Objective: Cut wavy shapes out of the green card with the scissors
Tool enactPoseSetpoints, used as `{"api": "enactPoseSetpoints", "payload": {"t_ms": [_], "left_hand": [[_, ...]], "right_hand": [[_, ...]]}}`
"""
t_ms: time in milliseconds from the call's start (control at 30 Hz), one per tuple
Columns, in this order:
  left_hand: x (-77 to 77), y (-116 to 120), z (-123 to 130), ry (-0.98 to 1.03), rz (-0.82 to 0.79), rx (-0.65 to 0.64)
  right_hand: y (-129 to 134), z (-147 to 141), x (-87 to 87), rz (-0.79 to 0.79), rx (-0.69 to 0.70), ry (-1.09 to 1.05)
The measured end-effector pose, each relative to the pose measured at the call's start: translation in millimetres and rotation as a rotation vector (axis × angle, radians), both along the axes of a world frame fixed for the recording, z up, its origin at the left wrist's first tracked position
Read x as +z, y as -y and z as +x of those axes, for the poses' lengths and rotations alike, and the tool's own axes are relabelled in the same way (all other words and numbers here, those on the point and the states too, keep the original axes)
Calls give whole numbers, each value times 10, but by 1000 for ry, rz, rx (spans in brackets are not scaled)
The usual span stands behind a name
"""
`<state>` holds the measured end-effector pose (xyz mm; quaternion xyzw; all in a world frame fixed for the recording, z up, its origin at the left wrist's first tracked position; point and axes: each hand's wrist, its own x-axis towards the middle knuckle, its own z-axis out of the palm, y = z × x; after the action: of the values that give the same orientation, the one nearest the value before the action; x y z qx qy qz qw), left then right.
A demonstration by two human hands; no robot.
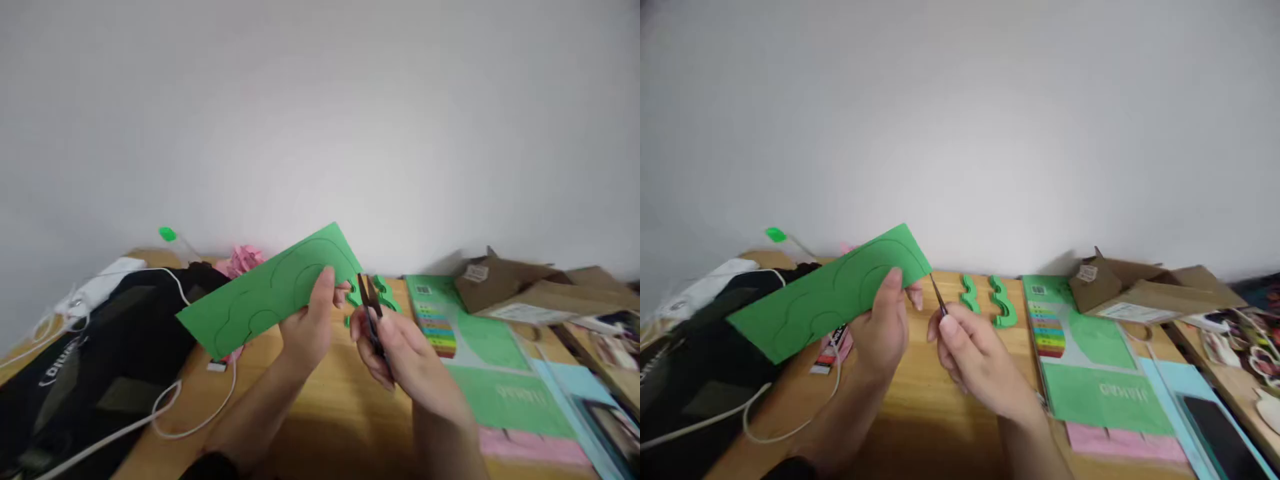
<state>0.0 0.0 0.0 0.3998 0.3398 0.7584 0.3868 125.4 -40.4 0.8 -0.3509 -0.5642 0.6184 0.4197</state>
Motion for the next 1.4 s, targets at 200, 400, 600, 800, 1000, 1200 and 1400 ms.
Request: {"api": "enactPoseSetpoints", "payload": {"t_ms": [200,400,600,800,1000,1200,1400], "left_hand": [[72,17,16,-161,23,-13],[138,41,10,-295,-27,-105],[124,32,7,-243,-95,-165],[93,6,7,-176,-145,-321],[6,-52,39,-7,-233,-377],[13,-89,-12,-18,-235,-409],[27,-17,19,-192,-237,-685]], "right_hand": [[43,-30,48,-6,-16,-51],[33,-18,46,-49,-71,-70],[34,-64,54,-147,-162,-86],[-24,-101,54,-113,-309,-89],[-86,2,14,15,-348,97],[-92,75,13,16,-446,-36],[-99,41,12,130,-647,-105]]}}
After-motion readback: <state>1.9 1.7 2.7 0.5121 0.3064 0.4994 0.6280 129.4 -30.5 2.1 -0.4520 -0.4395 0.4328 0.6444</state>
